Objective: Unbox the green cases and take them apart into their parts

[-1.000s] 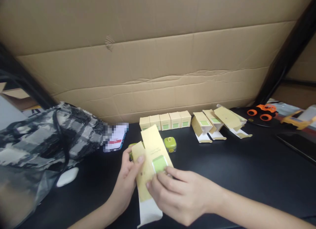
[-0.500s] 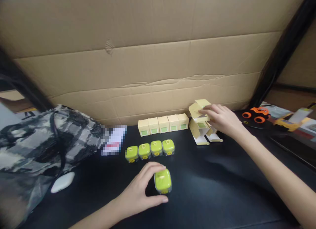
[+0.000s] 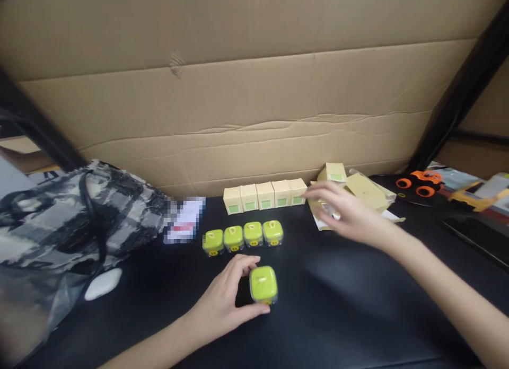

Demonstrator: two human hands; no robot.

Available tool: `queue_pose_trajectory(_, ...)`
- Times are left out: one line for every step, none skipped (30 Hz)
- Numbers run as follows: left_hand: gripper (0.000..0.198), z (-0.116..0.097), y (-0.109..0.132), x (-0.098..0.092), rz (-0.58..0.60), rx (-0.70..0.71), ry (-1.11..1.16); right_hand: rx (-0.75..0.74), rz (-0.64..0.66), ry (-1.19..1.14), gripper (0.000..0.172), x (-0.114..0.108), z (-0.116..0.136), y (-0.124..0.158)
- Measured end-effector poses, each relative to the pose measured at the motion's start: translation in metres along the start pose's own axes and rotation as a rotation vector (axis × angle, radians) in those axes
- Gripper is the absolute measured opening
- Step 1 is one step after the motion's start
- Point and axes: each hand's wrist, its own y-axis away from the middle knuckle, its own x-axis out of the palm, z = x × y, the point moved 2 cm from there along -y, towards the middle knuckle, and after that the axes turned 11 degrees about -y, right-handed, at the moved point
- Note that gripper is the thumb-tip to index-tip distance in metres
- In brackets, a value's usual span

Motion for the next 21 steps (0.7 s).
queue_pose_trajectory(0.067,0.002,0.000,0.002,-0.009,-0.013,0.007,-0.009,0.111,-0.126,0.023,0.013,0.020,-0.002)
queue_pose_trajectory(0.070,0.003,0.001,0.003,-0.014,-0.017,0.013,0.008,0.233,-0.232,0.023,0.027,0.039,-0.003)
queue_pose_trajectory(0.073,0.004,0.001,0.005,-0.016,-0.015,0.017,0.014,0.357,-0.302,0.030,0.041,0.056,-0.003)
queue_pose_trajectory(0.077,0.005,0.002,0.006,-0.018,-0.011,0.017,0.000,0.438,-0.318,0.040,0.053,0.071,-0.001)
queue_pose_trajectory(0.081,0.006,0.002,0.007,-0.017,-0.007,0.017,0.005,0.469,-0.304,0.045,0.062,0.081,0.000)
queue_pose_trajectory(0.084,0.007,0.003,0.008,-0.016,-0.004,0.015,0.022,0.491,-0.295,0.047,0.068,0.086,0.003)
queue_pose_trajectory(0.085,0.007,0.003,0.008,-0.012,-0.001,0.011,0.045,0.503,-0.285,0.047,0.070,0.088,0.005)
queue_pose_trajectory(0.085,0.007,0.004,0.009,-0.008,0.004,0.006,0.082,0.512,-0.282,0.046,0.069,0.085,0.007)
queue_pose_trajectory(0.084,0.006,0.004,0.010,-0.001,0.014,0.001,0.127,0.522,-0.283,0.044,0.065,0.079,0.010)
queue_pose_trajectory(0.083,0.005,0.005,0.010,0.007,0.027,-0.007,0.178,0.524,-0.279,0.043,0.060,0.070,0.012)
queue_pose_trajectory(0.081,0.004,0.005,0.010,0.012,0.040,-0.018,0.233,0.513,-0.266,0.041,0.053,0.059,0.014)
queue_pose_trajectory(0.079,0.003,0.006,0.009,0.015,0.053,-0.031,0.286,0.492,-0.244,0.038,0.046,0.047,0.016)
queue_pose_trajectory(0.075,0.002,0.006,0.009,0.021,0.065,-0.042,0.331,0.460,-0.220,0.036,0.041,0.034,0.016)
queue_pose_trajectory(0.072,0.001,0.006,0.008,0.028,0.075,-0.053,0.361,0.431,-0.200,0.034,0.037,0.022,0.015)
queue_pose_trajectory(0.069,0.000,0.006,0.008,0.037,0.083,-0.062,0.379,0.405,-0.186,0.033,0.034,0.012,0.014)
queue_pose_trajectory(0.066,-0.001,0.005,0.007,0.047,0.087,-0.071,0.384,0.388,-0.179,0.033,0.034,0.003,0.011)
queue_pose_trajectory(0.064,-0.002,0.005,0.006,0.056,0.089,-0.078,0.381,0.380,-0.179,0.035,0.035,-0.005,0.008)
queue_pose_trajectory(0.062,-0.002,0.005,0.006,0.063,0.090,-0.085,0.373,0.379,-0.183,0.038,0.037,-0.010,0.003)
queue_pose_trajectory(0.060,-0.003,0.005,0.005,0.070,0.091,-0.090,0.361,0.385,-0.190,0.041,0.040,-0.013,-0.001)
queue_pose_trajectory(0.059,-0.003,0.005,0.004,0.074,0.091,-0.094,0.345,0.398,-0.201,0.043,0.044,-0.015,-0.006)
queue_pose_trajectory(0.058,-0.004,0.005,0.004,0.079,0.091,-0.098,0.327,0.415,-0.214,0.045,0.047,-0.016,-0.011)
